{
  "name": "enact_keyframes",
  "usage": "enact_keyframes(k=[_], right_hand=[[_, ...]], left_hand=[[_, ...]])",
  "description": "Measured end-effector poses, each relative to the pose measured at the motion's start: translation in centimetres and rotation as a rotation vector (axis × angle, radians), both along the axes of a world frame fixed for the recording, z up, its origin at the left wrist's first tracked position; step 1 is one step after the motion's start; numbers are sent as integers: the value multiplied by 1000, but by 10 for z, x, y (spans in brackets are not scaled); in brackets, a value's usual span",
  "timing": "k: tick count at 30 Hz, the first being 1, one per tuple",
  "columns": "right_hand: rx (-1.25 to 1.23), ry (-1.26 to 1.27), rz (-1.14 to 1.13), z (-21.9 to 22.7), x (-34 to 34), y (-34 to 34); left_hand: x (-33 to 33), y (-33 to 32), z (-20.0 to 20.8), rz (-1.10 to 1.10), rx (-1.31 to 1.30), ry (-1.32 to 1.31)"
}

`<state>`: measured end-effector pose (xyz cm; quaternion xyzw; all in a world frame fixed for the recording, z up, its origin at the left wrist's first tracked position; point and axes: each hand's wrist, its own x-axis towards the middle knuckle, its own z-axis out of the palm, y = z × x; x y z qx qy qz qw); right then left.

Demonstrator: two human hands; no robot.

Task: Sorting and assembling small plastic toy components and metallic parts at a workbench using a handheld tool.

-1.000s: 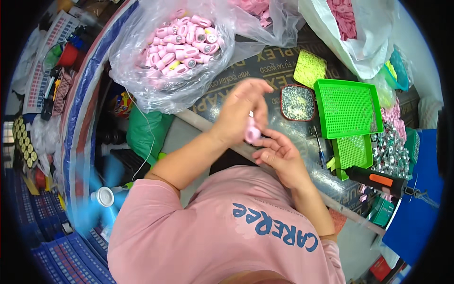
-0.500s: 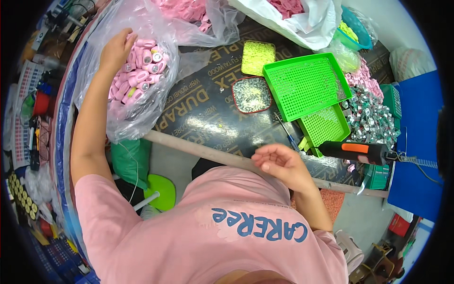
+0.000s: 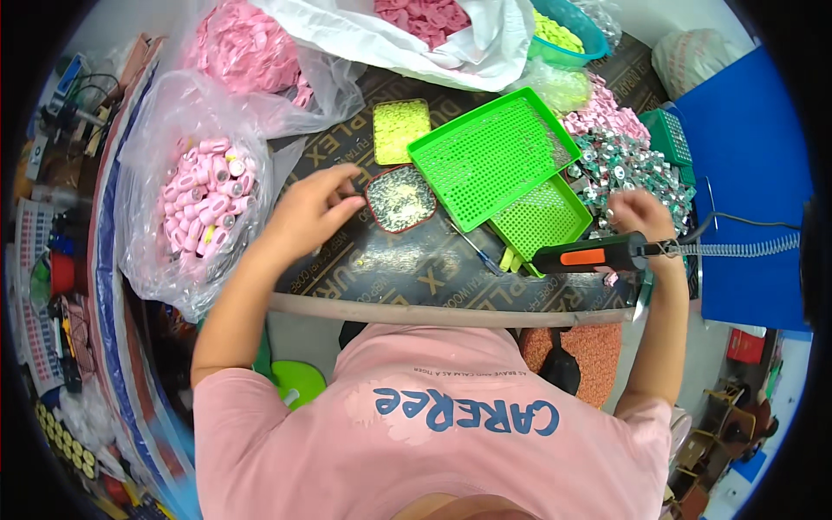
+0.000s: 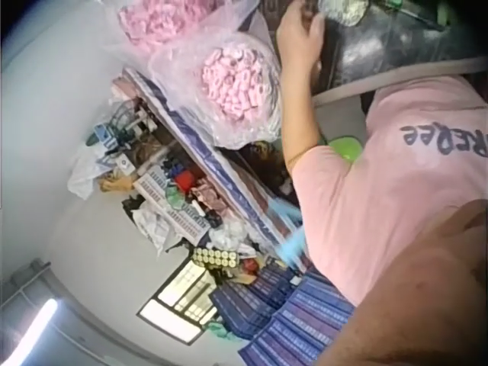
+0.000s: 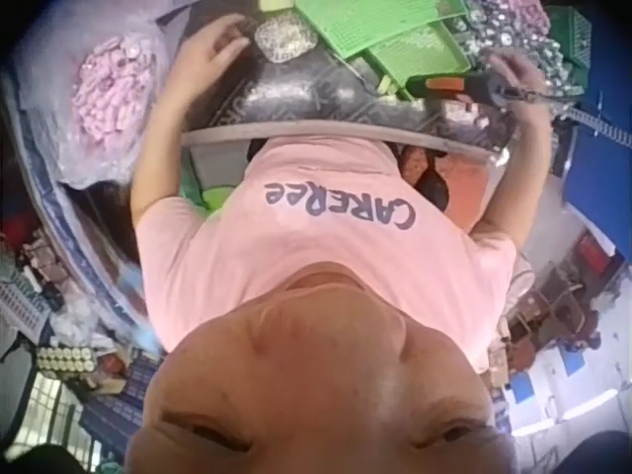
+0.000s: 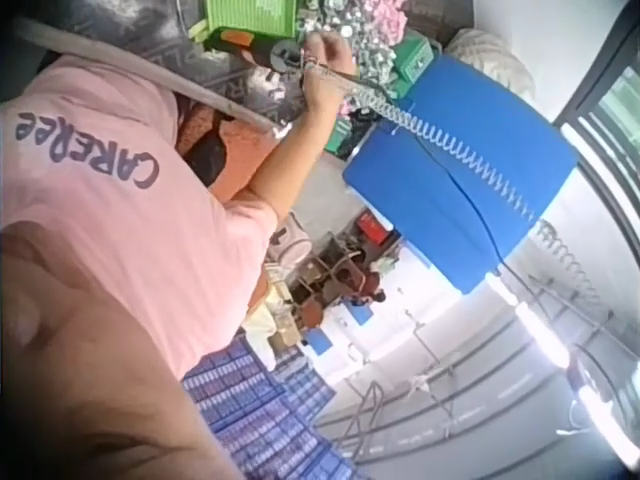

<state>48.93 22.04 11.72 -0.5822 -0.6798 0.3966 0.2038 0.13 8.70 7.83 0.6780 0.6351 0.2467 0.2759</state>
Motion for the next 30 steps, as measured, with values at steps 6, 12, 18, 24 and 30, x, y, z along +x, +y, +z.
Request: enact_keyframes(k=[6, 12, 18, 24, 30], right_hand=[[443, -163, 174, -40, -71, 108], [381, -433, 309, -58, -97, 140], [485, -322, 150, -22, -80, 94], [408, -206, -75, -18, -46, 31], [401, -245, -109, -26, -46, 24]], left_hand=[[82, 38, -37, 265, -110, -333], [117, 44, -36, 443, -166, -543], [110, 66, -42, 390, 259, -274], [104, 103, -28, 237, 217, -331], [107, 88, -26, 230, 150, -298]])
